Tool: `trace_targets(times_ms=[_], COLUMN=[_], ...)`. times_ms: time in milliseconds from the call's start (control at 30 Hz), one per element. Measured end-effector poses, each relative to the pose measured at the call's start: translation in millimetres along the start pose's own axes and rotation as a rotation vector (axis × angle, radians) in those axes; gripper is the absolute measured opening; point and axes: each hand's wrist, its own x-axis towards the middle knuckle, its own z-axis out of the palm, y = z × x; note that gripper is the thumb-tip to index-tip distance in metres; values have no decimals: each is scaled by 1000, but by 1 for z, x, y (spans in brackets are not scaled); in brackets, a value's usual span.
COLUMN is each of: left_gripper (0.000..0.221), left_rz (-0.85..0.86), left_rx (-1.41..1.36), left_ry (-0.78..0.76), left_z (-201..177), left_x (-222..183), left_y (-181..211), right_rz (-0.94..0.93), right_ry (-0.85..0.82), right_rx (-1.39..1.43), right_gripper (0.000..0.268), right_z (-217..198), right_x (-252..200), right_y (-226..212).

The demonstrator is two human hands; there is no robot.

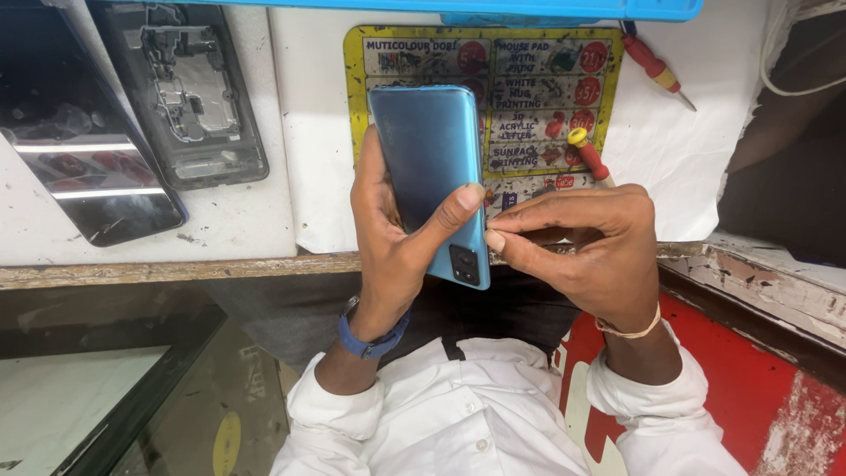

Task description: The person removes the SIM tray from a blue smartphone using a tool, cleans the edges of the device with a brush, and then marks a black replacement component using a white marker.

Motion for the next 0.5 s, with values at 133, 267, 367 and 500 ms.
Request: trace_targets(times_ms=[133, 267, 367, 500], left_gripper=[58, 58, 52, 55], left_rz=[-7, 52, 63, 46], left_rx=[38, 82, 121, 89], left_ry=[17, 20, 32, 41], left_z=[0, 3, 5, 5], left_x=[0, 2, 1, -1], left_y=[-3, 1, 0, -5], right_rz=[15, 31, 6, 19], right_ry=[11, 5, 8, 7], right_rx=[24, -14, -3, -54], right_gripper=[16, 15, 14, 14], right_z=[0, -1, -1, -2], right_x=[-1, 2, 4, 1], right_y=[0, -4, -3, 0])
